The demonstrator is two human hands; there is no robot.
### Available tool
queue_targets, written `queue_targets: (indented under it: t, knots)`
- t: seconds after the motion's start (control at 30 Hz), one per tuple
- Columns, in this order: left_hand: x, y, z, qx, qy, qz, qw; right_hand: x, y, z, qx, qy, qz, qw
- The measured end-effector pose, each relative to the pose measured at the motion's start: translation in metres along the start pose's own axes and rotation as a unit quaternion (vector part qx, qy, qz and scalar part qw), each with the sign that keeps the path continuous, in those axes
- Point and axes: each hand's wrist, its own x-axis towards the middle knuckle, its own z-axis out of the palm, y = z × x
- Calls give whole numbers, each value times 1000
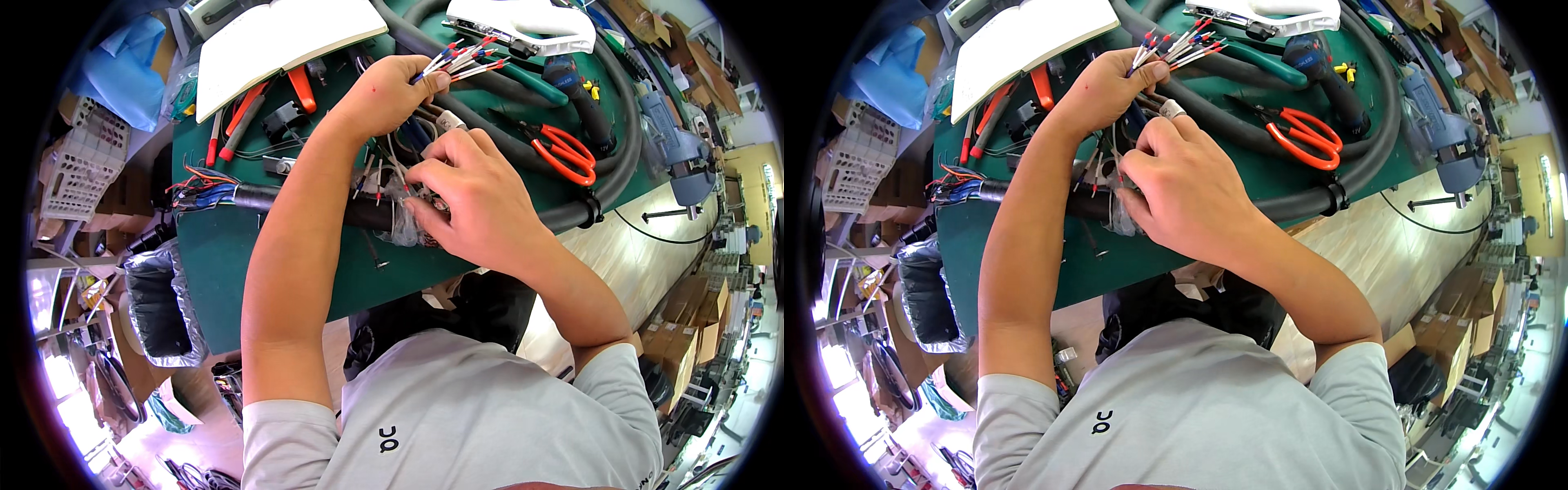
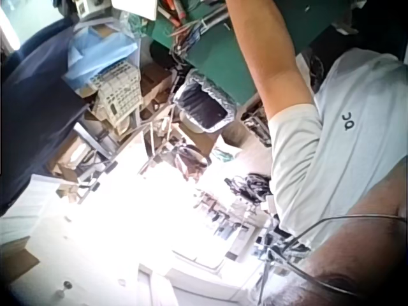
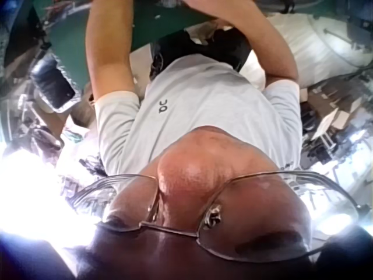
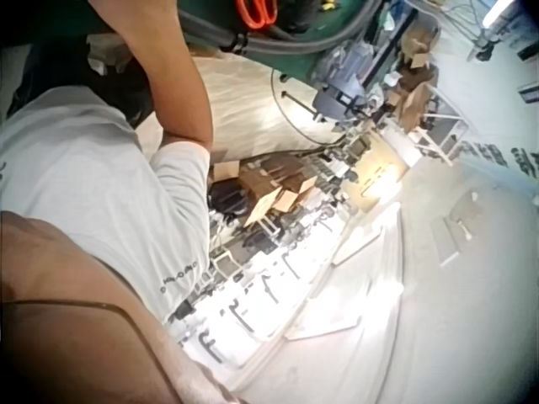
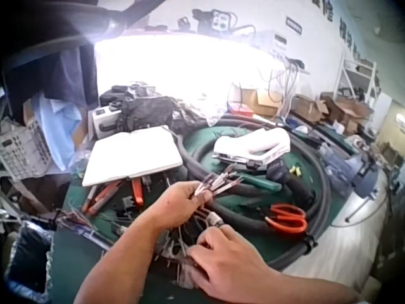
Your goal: The person connects several colored wires to a white plastic component, applies heat-shrink tubing to the connections, and uses a large crimping tool to secure the assembly on a cluttered workbench.
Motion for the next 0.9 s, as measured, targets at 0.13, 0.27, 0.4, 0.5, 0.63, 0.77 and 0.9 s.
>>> queue_targets:
  t: [0.13,0.27,0.4,0.5,0.63,0.77,0.9]
  knots:
    - [-1,0,-1,-2,0,-3,1000,1,0,0,-16,-10,-14,1000]
    - [0,0,-1,-1,-1,-7,1000,1,2,4,-21,43,3,999]
    - [1,2,-4,10,-8,-16,1000,8,16,-10,-28,130,58,989]
    - [2,-1,-4,2,-3,-14,1000,14,33,-22,30,163,125,978]
    - [2,2,-4,-17,-4,-16,1000,18,60,-30,97,160,214,959]
    - [2,2,-4,-22,-8,-20,1000,19,79,-26,164,177,259,935]
    - [0,7,-2,-16,-14,-22,1000,20,87,-21,207,200,268,919]
